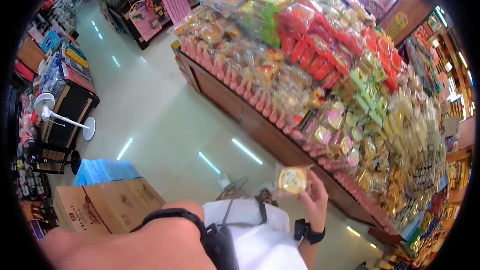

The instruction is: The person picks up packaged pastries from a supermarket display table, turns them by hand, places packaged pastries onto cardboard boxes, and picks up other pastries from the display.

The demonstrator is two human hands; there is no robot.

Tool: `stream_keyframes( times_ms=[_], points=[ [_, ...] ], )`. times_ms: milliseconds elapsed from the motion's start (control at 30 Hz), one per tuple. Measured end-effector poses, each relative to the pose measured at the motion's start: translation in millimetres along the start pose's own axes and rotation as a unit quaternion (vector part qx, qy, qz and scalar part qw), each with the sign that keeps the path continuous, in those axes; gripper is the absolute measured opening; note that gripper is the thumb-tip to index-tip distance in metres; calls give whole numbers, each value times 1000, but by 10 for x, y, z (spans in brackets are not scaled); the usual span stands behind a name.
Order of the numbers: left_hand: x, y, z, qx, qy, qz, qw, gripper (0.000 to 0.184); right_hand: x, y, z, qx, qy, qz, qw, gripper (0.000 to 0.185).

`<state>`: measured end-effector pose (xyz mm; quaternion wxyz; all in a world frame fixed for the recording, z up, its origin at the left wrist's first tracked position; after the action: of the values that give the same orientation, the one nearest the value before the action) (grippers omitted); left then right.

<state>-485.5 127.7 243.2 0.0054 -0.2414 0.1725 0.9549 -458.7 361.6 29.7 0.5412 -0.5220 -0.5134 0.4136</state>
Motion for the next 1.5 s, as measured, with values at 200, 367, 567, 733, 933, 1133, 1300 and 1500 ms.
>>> stream_keyframes(
  times_ms=[200,367,567,733,933,1133,1300,1500],
  points=[
    [-48,-72,26,7,-9,3,1000,13,98,28,99,15,-13,16,1000,62],
    [-56,-135,53,7,8,-6,1000,14,177,55,89,18,-12,13,1000,61],
    [-97,-227,55,-4,-4,-4,1000,16,263,36,113,16,-4,5,1000,62],
    [-71,-246,90,7,2,1,1000,17,357,127,143,5,-7,11,1000,62],
    [-44,-339,109,4,-6,4,1000,18,366,71,165,-4,-11,9,1000,60],
    [-29,-391,197,11,-5,5,1000,20,423,148,189,20,-4,14,1000,60],
    [-39,-509,247,21,-11,-5,1000,21,528,170,216,17,4,25,1000,62],
    [-13,-640,365,32,-6,-8,999,23,673,169,191,9,27,24,999,62]
  ],
)
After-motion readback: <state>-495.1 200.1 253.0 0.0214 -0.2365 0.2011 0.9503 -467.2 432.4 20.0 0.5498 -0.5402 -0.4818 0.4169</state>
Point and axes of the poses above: each hand's wrist, its own z-axis towards the middle knuckle, its own x-axis out of the back of the hand, y = z × x, the point moved 3 cm from there along z, towards the middle knuckle, and after that the axes turned 8 degrees about x, right-handed, at the moved point
